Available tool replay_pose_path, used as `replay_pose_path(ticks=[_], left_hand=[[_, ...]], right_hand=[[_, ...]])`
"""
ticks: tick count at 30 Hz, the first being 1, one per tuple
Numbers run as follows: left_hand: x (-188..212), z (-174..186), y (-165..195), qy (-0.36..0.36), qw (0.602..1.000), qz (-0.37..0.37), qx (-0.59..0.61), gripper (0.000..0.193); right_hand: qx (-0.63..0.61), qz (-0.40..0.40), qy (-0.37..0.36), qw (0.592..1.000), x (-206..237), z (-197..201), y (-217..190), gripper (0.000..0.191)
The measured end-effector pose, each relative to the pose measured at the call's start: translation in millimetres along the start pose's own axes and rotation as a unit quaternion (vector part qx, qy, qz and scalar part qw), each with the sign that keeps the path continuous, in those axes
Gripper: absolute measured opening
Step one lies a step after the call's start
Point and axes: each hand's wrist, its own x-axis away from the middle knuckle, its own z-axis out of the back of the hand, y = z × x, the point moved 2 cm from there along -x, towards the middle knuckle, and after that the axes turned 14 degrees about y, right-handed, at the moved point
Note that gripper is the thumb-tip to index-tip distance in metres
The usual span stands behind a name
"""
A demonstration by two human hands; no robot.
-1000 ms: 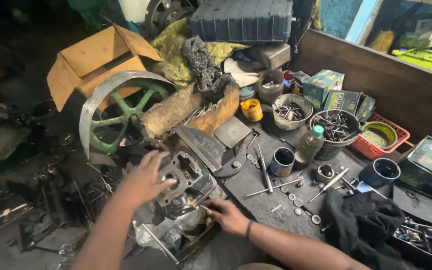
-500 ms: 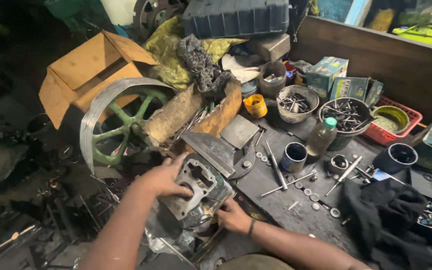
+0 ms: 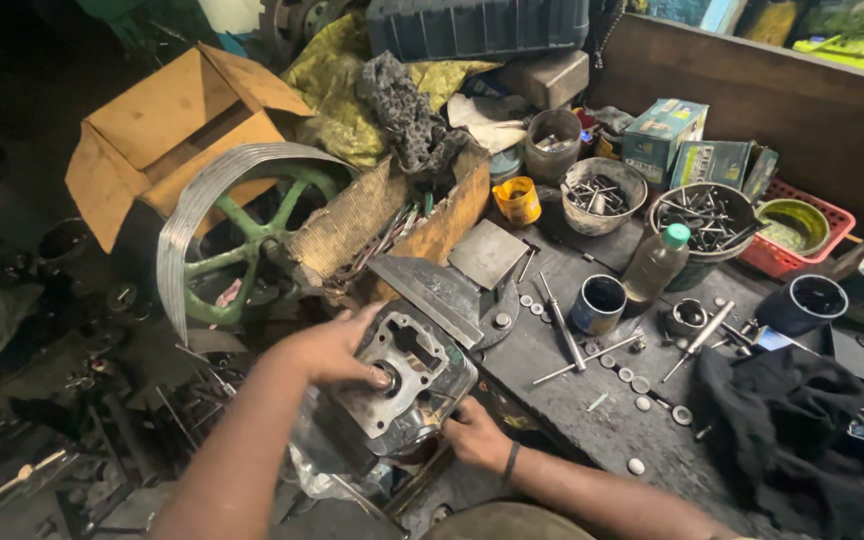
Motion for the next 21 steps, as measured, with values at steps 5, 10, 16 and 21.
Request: replay_pose_path(ticks=[5, 10, 16, 21], left_hand=[[-3, 3, -6, -0.019, 1.000, 0.003, -0.010, 0.136], [-4, -4, -1, 0.017, 1.000, -0.023, 0.009, 0.131], [0, -8, 11, 0.044, 0.995, 0.061, -0.071, 0.138], [2, -5, 30, 0.032, 0.986, 0.104, -0.122, 0.142]], right_hand=[[-0.109, -0.061, 0.029, 0.992, 3, -7, 7, 0.031], [-0.273, -0.209, 0.036, 0.938, 7, -15, 15, 0.029], [-0.285, -0.211, 0.041, 0.934, 7, -19, 17, 0.029], [-0.265, -0.146, -0.023, 0.953, 4, -21, 14, 0.038]])
